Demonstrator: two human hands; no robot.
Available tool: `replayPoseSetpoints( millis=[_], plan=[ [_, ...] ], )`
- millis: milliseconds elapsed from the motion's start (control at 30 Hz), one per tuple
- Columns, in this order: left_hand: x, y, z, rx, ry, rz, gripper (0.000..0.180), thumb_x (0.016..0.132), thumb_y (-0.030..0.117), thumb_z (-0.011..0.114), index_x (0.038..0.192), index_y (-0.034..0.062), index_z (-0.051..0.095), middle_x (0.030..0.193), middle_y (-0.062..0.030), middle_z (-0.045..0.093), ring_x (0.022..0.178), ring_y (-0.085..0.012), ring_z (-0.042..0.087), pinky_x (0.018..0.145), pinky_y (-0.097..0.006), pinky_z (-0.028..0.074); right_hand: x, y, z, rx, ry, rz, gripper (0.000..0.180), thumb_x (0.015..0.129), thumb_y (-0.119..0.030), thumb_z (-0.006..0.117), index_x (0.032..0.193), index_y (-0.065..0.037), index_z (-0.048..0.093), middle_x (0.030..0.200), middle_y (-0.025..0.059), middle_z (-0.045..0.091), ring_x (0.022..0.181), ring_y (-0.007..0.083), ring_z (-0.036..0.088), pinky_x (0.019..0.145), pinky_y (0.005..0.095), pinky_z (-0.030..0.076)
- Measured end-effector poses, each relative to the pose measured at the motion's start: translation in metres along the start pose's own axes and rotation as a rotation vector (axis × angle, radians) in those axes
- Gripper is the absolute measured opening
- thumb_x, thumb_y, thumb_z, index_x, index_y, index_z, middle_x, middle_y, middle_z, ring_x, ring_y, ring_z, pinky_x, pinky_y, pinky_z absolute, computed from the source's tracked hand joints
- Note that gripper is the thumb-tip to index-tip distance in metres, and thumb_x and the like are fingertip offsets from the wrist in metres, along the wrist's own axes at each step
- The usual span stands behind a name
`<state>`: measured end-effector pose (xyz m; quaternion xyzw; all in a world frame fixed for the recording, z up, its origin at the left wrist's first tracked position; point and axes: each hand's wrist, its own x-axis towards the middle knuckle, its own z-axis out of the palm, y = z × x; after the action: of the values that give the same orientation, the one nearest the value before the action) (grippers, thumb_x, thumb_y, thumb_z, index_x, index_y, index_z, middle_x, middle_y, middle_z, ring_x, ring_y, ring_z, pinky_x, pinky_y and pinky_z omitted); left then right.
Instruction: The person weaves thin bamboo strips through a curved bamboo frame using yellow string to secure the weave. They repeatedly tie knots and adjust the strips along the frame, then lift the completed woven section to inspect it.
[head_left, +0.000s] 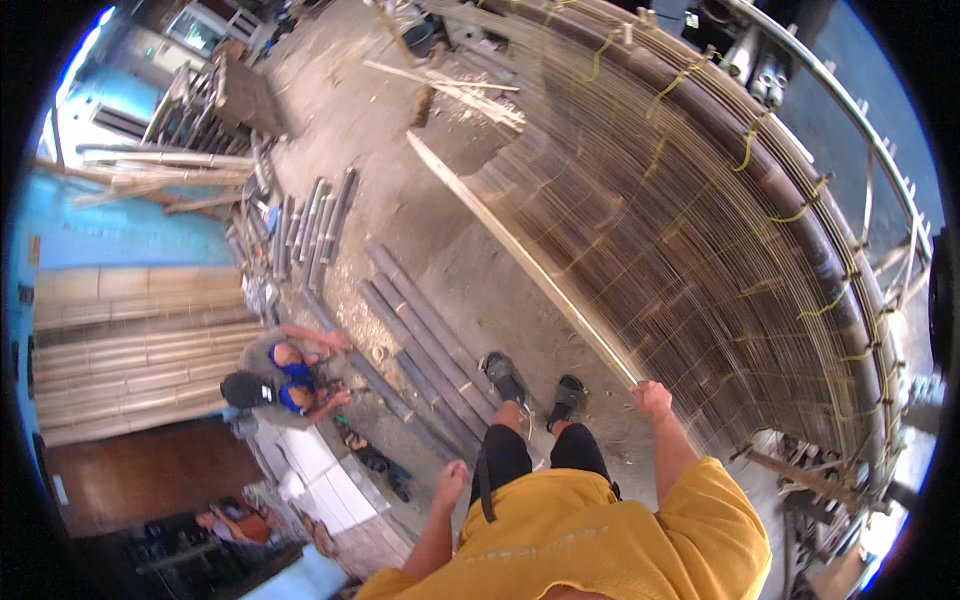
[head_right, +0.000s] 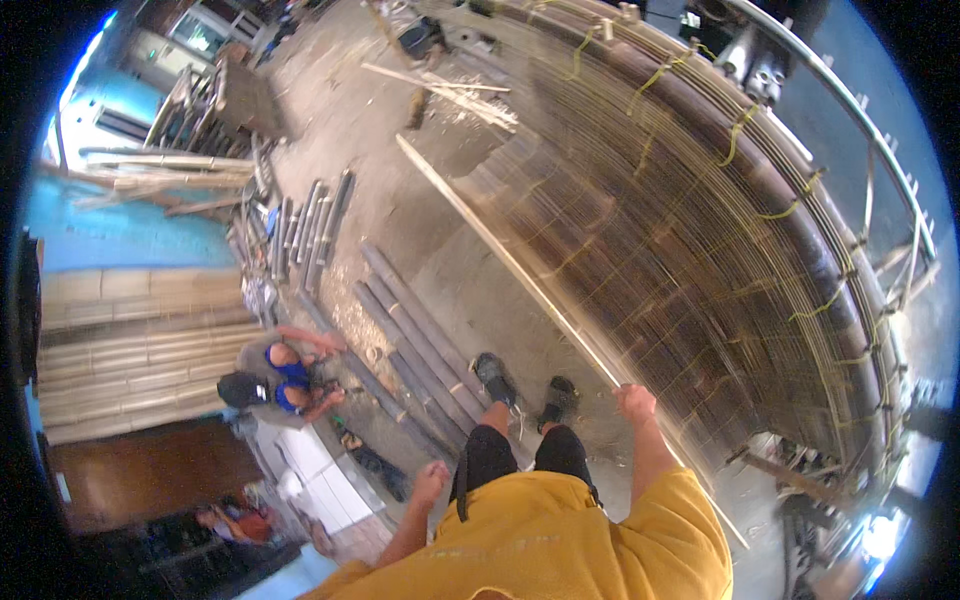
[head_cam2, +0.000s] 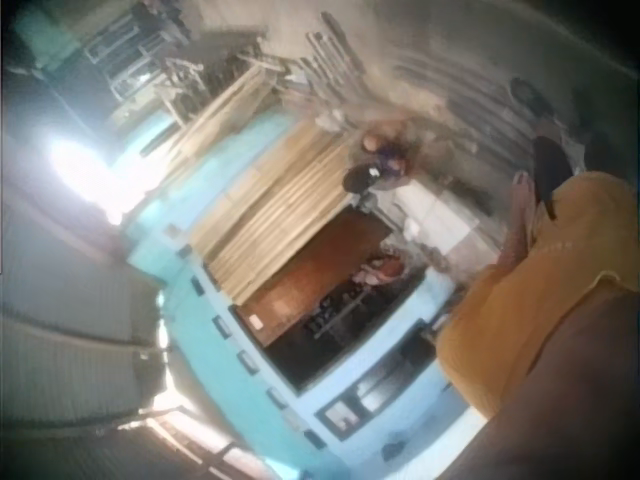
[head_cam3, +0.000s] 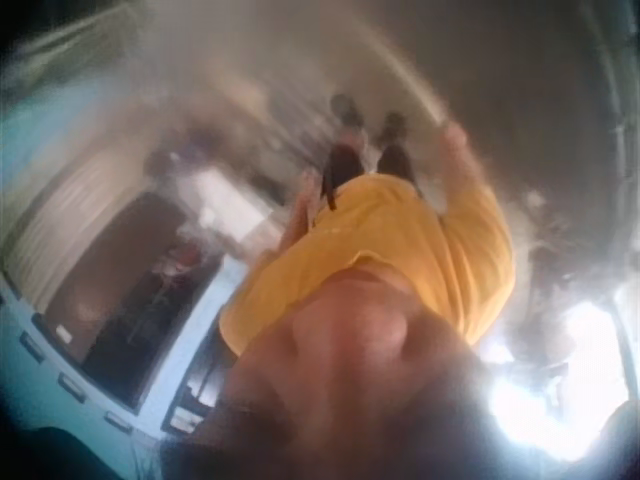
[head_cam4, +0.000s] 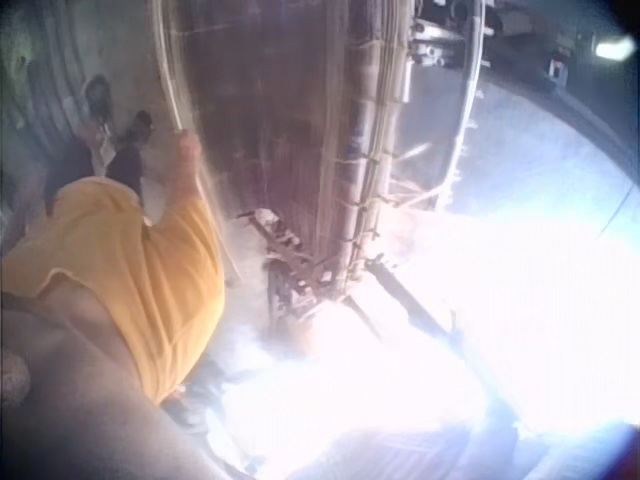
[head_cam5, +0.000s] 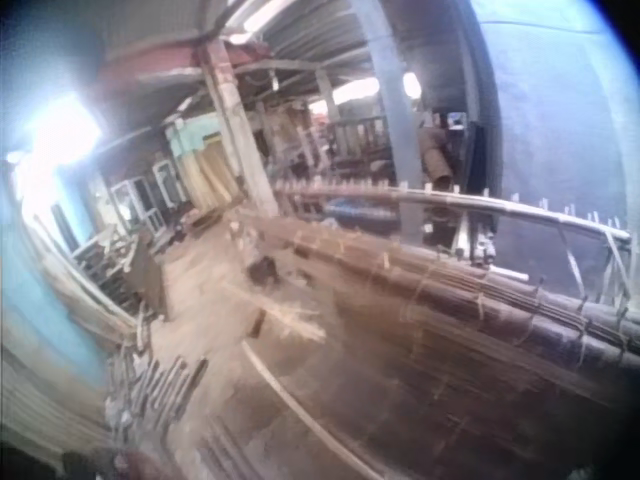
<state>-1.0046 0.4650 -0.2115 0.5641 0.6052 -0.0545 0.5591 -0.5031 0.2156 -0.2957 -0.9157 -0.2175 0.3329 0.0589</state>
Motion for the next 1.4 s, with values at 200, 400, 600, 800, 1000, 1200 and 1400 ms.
replayPoseSetpoints(
  millis=[200,400,600,800,1000,1200,1400],
  plan=[
    [0.036,0.000,0.000,-0.091,0.142,-0.049,0.031,0.096,0.025,0.061,0.116,0.0018,0.069,0.087,-0.0060,0.070,0.077,-0.0143,0.064,0.075,-0.031,0.052,-0.012,0.005,-0.022,-0.019,0.026,-0.020,0.035,0.091,-0.044,0.063,0.096,-0.012,0.076,0.094,0.0200,0.072,0.092,0.0403,0.070,0.080,0.0495,0.056],
    [0.038,0.047,0.007,0.121,0.131,-0.029,0.033,0.096,0.027,0.062,0.119,0.0042,0.069,0.105,-0.0127,0.072,0.096,-0.0202,0.067,0.086,-0.034,0.052,0.009,0.007,-0.034,0.007,-0.011,0.028,0.030,0.092,-0.039,0.064,0.099,-0.013,0.076,0.098,0.0202,0.072,0.096,0.0400,0.070,0.081,0.0499,0.056],
    [0.027,0.031,-0.003,0.067,0.156,-0.035,0.035,0.098,0.028,0.060,0.121,0.0027,0.067,0.105,-0.0117,0.072,0.093,-0.0202,0.067,0.086,-0.034,0.052,0.023,0.023,-0.024,-0.062,-0.072,0.018,0.037,0.092,-0.043,0.060,0.100,-0.010,0.074,0.099,0.0200,0.072,0.096,0.0398,0.069,0.082,0.0511,0.056],
    [0.020,0.021,0.006,0.004,0.117,-0.142,0.036,0.098,0.028,0.059,0.123,0.0022,0.066,0.106,-0.0117,0.072,0.094,-0.0209,0.067,0.086,-0.034,0.052,0.021,0.026,-0.008,-0.041,-0.032,-0.046,0.037,0.092,-0.044,0.062,0.096,-0.010,0.074,0.095,0.0205,0.072,0.093,0.0427,0.069,0.081,0.0529,0.055],
    [0.008,0.036,0.002,0.177,0.121,0.004,0.038,0.099,0.029,0.059,0.124,0.0018,0.065,0.109,-0.0134,0.071,0.100,-0.0247,0.066,0.089,-0.035,0.050,0.027,0.018,0.013,-0.032,-0.087,-0.036,0.036,0.092,-0.044,0.062,0.096,-0.011,0.075,0.097,0.0200,0.072,0.093,0.0426,0.069,0.079,0.0520,0.056],
    [-0.012,0.011,-0.003,0.127,0.125,-0.122,0.038,0.097,0.030,0.058,0.121,0.0018,0.067,0.114,-0.0179,0.070,0.104,-0.0285,0.067,0.091,-0.037,0.051,0.018,0.001,0.026,-0.020,-0.124,-0.049,0.036,0.091,-0.044,0.063,0.100,-0.012,0.075,0.097,0.0204,0.072,0.096,0.0411,0.069,0.083,0.0519,0.055],
    [-0.019,-0.011,-0.003,0.117,0.132,-0.170,0.039,0.097,0.031,0.058,0.121,0.0008,0.067,0.110,-0.0168,0.071,0.101,-0.0278,0.068,0.089,-0.037,0.051,0.015,-0.009,0.034,-0.034,-0.171,0.010,0.034,0.092,-0.045,0.062,0.102,-0.016,0.077,0.098,0.0204,0.072,0.096,0.0404,0.070,0.083,0.0512,0.056]
  ],
)
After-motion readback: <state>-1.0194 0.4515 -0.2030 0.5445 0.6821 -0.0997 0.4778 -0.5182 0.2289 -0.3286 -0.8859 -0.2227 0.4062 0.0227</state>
